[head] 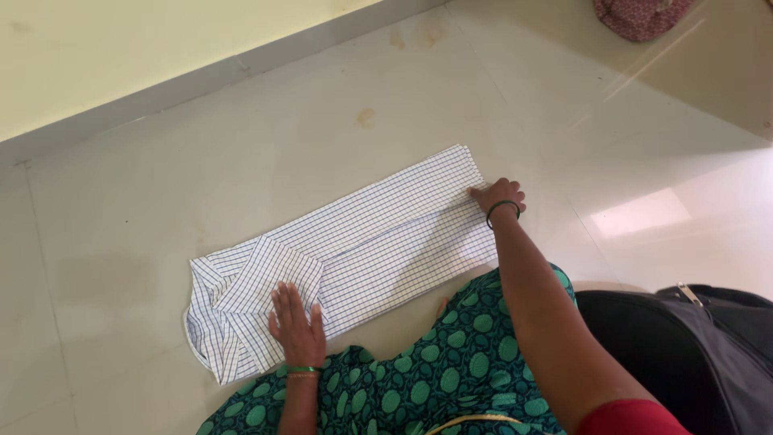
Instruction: The person folds a shirt by folding its sides and sleeves inward and folding the body into a compact rectangle by hand, then smooths it down.
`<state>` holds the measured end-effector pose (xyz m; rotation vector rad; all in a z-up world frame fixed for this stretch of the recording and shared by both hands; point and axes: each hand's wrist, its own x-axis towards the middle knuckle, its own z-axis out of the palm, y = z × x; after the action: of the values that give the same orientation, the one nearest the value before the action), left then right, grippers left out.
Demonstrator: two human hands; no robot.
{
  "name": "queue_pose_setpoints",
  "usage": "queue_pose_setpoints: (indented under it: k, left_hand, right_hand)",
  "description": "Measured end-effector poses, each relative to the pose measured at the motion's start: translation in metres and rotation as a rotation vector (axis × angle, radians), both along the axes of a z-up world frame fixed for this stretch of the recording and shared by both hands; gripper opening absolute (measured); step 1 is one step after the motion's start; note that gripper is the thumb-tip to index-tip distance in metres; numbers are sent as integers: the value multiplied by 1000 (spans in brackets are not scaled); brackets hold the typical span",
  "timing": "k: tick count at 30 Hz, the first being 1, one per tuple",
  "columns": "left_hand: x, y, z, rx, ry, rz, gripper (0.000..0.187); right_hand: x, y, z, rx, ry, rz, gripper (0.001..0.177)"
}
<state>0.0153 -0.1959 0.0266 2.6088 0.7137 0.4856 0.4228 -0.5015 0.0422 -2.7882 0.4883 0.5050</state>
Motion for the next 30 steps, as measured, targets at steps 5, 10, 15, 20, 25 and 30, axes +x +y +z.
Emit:
queue_pose_setpoints:
  k: [5,10,15,20,25,30]
  left_hand:
    - [0,-24,2,4,-24,-14,66]
    - [7,-31,-13,43,-2,-42,64]
    - [20,-46,-31,25,135,-62,67]
    - [58,-74,-18,-379,-44,-158,73]
    - [125,-100,-1,-1019,-194,-212,86]
    - [183,-112,3,-1314,-268,-295,95]
  right_hand:
    - [5,3,10,44,111,-23,77]
    - [16,-4,-8,156,161,-45,70]
    - [27,-8,-50,182,60,69,68]
    - [39,-24,-78,337,-57,161,70]
    - [46,-34,-86,453,49,103,68]
    - [45,-34,-80,413,15,167,60]
